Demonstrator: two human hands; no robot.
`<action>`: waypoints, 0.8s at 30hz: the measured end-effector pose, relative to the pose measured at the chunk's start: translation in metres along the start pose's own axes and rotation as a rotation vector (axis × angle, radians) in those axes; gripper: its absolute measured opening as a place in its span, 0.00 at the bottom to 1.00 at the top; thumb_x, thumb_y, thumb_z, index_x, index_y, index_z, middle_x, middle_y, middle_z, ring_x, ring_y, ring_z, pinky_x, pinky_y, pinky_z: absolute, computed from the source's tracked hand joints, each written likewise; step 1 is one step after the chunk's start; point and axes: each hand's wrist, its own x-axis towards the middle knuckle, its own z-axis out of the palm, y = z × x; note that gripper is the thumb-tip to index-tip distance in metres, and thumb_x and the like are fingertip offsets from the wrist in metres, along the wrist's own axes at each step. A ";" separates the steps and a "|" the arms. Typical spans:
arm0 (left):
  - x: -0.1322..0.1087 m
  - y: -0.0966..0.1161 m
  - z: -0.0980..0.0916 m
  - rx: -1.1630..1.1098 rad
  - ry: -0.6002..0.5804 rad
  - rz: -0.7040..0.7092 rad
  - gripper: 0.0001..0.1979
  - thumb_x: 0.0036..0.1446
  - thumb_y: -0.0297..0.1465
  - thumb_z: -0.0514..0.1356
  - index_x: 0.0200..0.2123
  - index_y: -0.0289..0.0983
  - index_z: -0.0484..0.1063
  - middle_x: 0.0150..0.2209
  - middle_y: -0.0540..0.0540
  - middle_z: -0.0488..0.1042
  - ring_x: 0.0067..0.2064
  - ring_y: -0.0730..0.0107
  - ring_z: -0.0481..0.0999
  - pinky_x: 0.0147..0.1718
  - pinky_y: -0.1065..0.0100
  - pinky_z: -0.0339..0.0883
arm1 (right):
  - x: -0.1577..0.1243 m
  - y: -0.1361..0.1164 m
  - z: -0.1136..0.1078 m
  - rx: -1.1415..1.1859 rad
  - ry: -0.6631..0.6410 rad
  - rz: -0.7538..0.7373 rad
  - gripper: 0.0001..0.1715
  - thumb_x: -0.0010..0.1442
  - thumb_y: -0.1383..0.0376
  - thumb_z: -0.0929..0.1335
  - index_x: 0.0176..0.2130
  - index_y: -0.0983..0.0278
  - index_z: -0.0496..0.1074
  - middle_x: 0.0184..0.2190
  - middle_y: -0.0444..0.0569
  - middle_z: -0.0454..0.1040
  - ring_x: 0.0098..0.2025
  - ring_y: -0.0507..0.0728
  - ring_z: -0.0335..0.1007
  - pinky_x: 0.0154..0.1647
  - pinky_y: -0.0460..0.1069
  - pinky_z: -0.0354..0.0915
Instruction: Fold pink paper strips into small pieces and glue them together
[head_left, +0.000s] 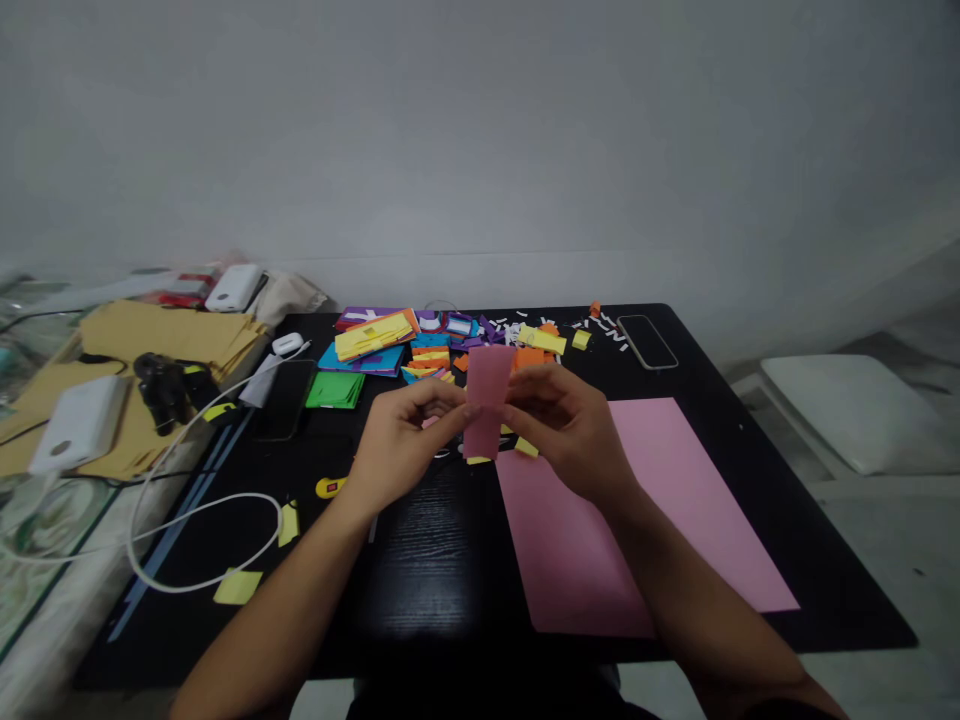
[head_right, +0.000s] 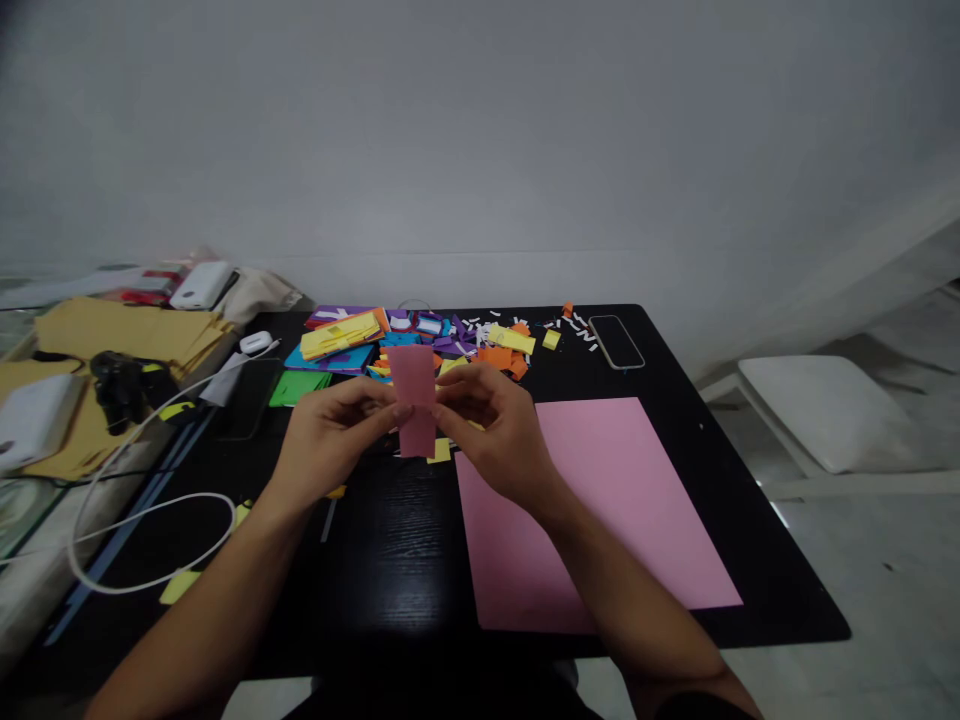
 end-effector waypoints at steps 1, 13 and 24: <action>0.000 0.000 0.000 0.021 0.010 0.032 0.03 0.60 0.33 0.72 0.36 0.40 0.84 0.31 0.49 0.83 0.30 0.72 0.77 0.31 0.70 0.70 | 0.000 0.000 0.000 -0.044 0.008 -0.038 0.17 0.56 0.57 0.81 0.41 0.59 0.78 0.34 0.44 0.82 0.36 0.56 0.82 0.40 0.52 0.80; -0.003 -0.001 0.001 0.087 0.038 0.320 0.07 0.62 0.26 0.69 0.42 0.40 0.84 0.39 0.47 0.86 0.38 0.69 0.86 0.41 0.69 0.81 | -0.005 0.001 0.003 -0.035 0.042 -0.159 0.07 0.61 0.65 0.78 0.41 0.57 0.86 0.36 0.44 0.87 0.38 0.55 0.85 0.42 0.49 0.82; -0.002 -0.001 0.011 -0.058 0.111 0.189 0.04 0.60 0.28 0.72 0.33 0.38 0.81 0.29 0.50 0.82 0.30 0.74 0.82 0.31 0.74 0.77 | -0.005 0.007 0.010 0.010 0.118 -0.158 0.08 0.57 0.61 0.82 0.36 0.58 0.84 0.33 0.45 0.85 0.34 0.55 0.84 0.39 0.49 0.82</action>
